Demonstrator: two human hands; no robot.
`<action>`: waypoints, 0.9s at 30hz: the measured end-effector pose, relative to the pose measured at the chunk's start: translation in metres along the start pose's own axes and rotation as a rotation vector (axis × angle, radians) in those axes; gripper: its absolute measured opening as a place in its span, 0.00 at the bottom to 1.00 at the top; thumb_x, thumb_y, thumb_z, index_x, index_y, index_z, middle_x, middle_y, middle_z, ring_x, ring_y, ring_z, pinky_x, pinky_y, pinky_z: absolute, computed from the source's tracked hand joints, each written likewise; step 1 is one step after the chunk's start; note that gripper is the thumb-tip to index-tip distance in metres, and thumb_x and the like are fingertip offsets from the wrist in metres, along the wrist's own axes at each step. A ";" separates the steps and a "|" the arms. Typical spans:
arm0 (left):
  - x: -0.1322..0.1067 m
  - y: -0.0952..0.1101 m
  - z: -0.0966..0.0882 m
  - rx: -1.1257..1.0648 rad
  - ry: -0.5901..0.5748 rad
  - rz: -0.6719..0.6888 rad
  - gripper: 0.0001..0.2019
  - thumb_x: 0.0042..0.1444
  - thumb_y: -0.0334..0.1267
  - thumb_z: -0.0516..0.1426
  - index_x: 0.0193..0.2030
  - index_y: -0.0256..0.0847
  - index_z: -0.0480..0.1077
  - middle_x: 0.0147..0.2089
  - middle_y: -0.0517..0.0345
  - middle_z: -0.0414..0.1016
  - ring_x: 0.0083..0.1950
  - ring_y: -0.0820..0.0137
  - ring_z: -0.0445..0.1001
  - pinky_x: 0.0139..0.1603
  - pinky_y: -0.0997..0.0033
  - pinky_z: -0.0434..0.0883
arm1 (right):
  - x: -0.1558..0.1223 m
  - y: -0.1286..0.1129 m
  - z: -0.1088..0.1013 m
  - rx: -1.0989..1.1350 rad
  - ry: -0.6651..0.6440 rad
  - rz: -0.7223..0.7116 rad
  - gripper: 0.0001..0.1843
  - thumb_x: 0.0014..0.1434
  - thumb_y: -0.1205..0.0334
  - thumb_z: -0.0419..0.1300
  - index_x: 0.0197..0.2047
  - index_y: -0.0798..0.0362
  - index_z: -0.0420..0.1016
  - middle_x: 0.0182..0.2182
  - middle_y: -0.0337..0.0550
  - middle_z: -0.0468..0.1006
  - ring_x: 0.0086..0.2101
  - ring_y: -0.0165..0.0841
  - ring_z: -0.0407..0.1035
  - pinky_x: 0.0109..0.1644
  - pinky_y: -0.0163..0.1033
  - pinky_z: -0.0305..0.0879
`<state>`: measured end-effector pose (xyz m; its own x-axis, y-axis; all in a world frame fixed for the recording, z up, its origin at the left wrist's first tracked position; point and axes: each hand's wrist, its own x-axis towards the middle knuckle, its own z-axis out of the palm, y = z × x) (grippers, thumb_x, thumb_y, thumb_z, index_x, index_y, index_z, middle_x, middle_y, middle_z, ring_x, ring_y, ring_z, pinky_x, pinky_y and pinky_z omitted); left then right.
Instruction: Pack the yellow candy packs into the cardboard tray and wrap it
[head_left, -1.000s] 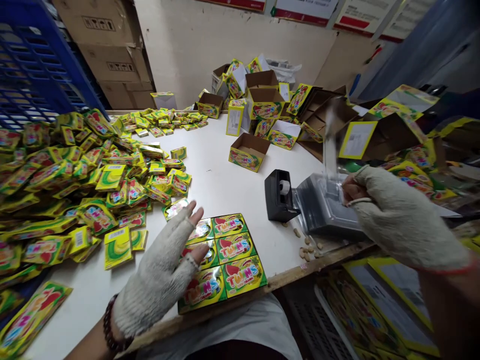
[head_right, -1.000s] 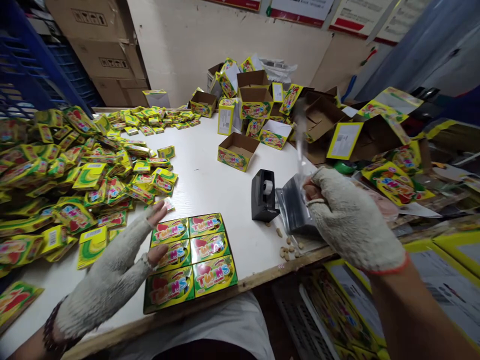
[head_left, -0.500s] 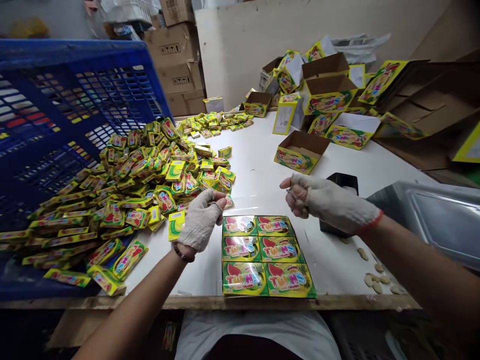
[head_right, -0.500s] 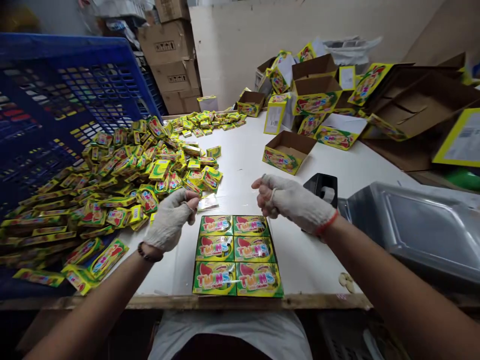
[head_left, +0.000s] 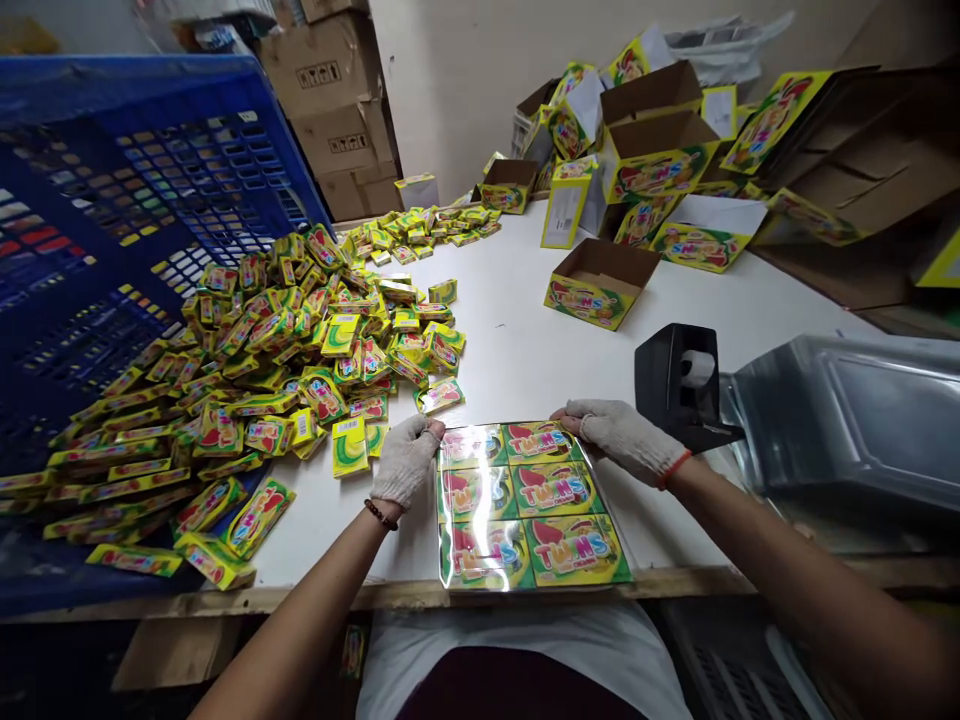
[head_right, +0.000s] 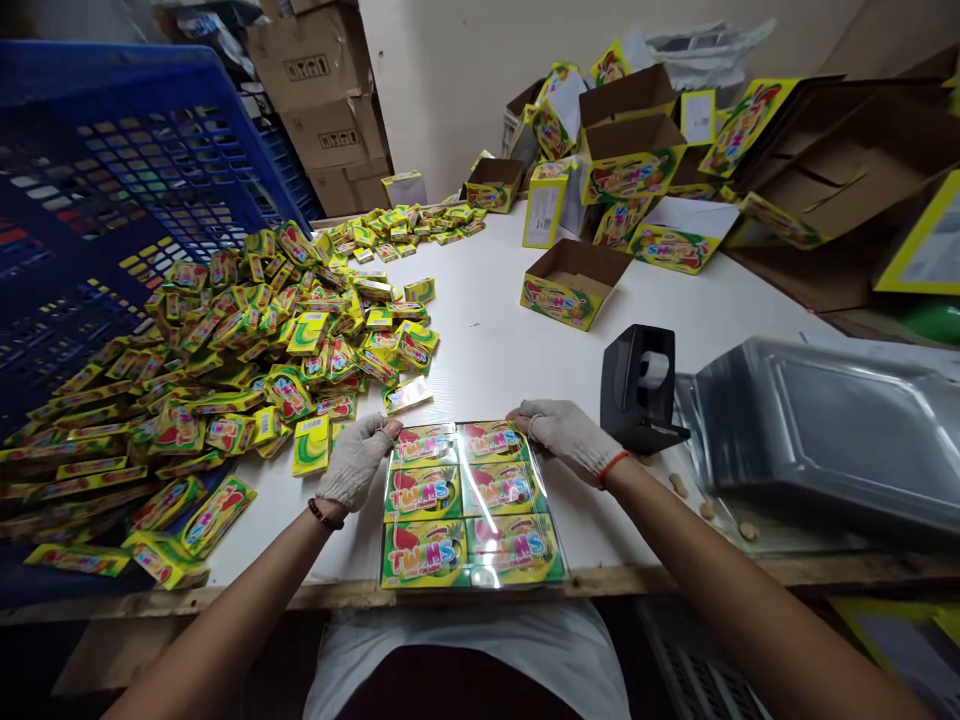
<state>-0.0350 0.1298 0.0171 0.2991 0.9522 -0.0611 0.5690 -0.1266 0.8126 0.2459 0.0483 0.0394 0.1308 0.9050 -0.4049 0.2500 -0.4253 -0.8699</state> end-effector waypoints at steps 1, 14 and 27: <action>-0.001 0.000 -0.002 0.030 -0.010 0.005 0.15 0.62 0.46 0.50 0.28 0.40 0.67 0.27 0.61 0.68 0.31 0.70 0.66 0.33 0.72 0.63 | -0.001 0.001 0.001 0.015 0.007 -0.002 0.21 0.49 0.46 0.63 0.37 0.56 0.77 0.23 0.38 0.71 0.25 0.28 0.62 0.27 0.33 0.60; -0.016 0.091 0.066 0.787 -0.389 0.767 0.18 0.67 0.45 0.52 0.60 0.43 0.67 0.63 0.47 0.68 0.58 0.54 0.68 0.57 0.45 0.66 | -0.048 0.019 0.012 -0.096 0.052 -0.045 0.34 0.51 0.56 0.60 0.62 0.55 0.69 0.32 0.39 0.74 0.29 0.31 0.65 0.31 0.36 0.64; -0.022 0.094 0.073 0.827 -0.384 0.745 0.26 0.68 0.52 0.49 0.70 0.51 0.59 0.65 0.44 0.64 0.60 0.49 0.65 0.60 0.34 0.60 | -0.134 0.043 0.035 0.011 0.111 0.048 0.34 0.54 0.45 0.58 0.60 0.53 0.61 0.24 0.32 0.67 0.27 0.34 0.66 0.32 0.40 0.63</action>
<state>0.0683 0.0767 0.0523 0.8985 0.4387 -0.0158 0.4378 -0.8927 0.1071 0.2055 -0.0906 0.0458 0.2479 0.8762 -0.4133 0.2302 -0.4677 -0.8534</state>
